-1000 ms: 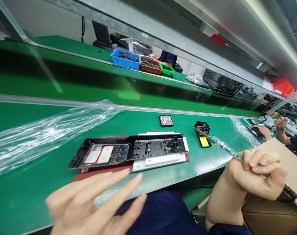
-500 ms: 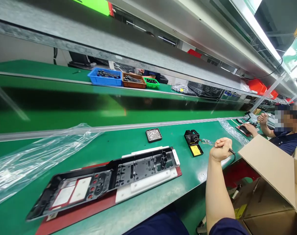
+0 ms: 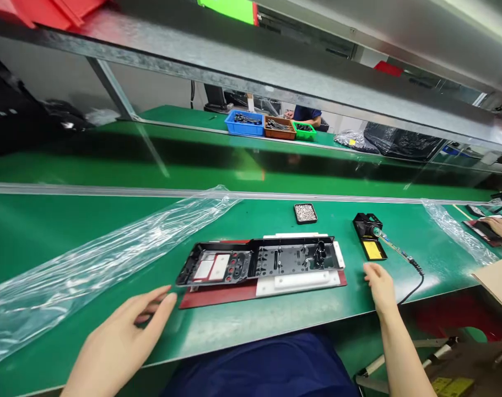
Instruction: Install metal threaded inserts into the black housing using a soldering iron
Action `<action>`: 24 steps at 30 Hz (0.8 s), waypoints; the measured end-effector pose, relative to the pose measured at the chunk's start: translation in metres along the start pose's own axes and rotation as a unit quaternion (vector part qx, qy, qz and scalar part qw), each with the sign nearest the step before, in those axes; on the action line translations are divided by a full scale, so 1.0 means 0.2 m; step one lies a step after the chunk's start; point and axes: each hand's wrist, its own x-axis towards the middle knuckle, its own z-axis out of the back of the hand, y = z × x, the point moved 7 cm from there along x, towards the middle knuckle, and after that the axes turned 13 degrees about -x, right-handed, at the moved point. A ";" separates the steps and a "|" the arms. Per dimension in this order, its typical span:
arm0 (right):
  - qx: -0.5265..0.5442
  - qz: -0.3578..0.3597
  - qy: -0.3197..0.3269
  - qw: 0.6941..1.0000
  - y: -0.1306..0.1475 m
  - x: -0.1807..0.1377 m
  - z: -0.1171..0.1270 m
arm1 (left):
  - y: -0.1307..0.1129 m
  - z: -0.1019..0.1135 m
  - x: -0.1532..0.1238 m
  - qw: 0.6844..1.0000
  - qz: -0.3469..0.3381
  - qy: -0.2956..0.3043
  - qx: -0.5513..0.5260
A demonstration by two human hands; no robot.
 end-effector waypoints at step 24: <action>-0.415 0.163 0.153 0.882 0.84 -0.17 -0.30 | 0.43 0.14 0.51 0.967 0.133 0.093 0.198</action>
